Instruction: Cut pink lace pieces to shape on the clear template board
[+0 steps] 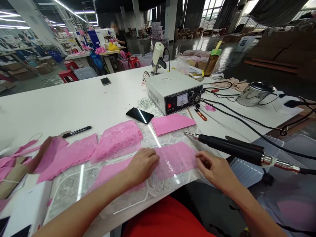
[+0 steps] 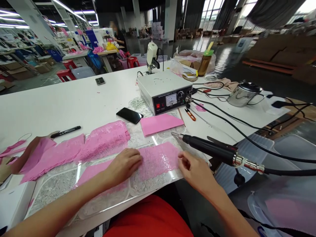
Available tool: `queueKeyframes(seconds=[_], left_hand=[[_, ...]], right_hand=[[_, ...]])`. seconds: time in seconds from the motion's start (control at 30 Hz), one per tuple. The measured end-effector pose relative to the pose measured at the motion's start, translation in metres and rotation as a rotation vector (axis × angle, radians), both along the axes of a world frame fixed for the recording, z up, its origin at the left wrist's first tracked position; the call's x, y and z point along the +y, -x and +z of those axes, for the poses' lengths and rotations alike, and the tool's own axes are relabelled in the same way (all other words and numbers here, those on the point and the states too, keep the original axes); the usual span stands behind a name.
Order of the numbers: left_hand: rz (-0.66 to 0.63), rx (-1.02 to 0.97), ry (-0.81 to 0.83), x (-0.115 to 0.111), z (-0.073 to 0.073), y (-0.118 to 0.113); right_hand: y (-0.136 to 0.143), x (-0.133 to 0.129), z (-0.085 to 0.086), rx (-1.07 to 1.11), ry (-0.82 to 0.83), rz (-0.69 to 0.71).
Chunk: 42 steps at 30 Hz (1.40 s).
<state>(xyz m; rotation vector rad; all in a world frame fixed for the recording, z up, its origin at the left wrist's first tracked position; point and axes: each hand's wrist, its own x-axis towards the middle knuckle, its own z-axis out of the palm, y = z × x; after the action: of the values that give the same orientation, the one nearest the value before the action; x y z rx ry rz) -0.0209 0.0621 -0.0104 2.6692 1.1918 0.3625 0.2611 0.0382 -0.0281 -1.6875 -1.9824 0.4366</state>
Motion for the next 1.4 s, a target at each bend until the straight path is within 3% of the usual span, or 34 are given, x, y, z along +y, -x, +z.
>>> queueKeyframes(seconds=[0.17,0.3,0.4,0.6,0.77,1.07,1.2,1.4], left_hand=[[0.189,-0.029,0.04,0.064,0.008,-0.013],[0.24,-0.031,0.085,0.109,0.007,-0.028],[0.229,-0.003,0.147,0.125,0.004,-0.033],[0.215,0.024,0.227,0.129,0.001,-0.03],[0.179,-0.008,0.309,0.137,0.004,-0.026],[0.119,-0.135,0.364,0.147,0.017,-0.017],[0.105,-0.166,0.375,0.15,0.023,-0.017],[0.081,-0.174,0.43,0.14,0.038,-0.012]], right_hand=[[0.029,0.041,-0.001,0.128,-0.224,0.22],[0.035,0.07,-0.001,0.141,-0.212,0.216],[0.03,0.08,-0.002,0.152,-0.179,0.165],[0.019,0.093,0.0,0.221,-0.102,0.058],[0.021,0.108,0.001,0.245,-0.092,0.069],[0.042,0.13,-0.002,0.064,-0.291,0.243],[0.051,0.135,-0.01,-0.17,-0.463,0.254],[0.045,0.127,-0.011,-0.246,-0.498,0.261]])
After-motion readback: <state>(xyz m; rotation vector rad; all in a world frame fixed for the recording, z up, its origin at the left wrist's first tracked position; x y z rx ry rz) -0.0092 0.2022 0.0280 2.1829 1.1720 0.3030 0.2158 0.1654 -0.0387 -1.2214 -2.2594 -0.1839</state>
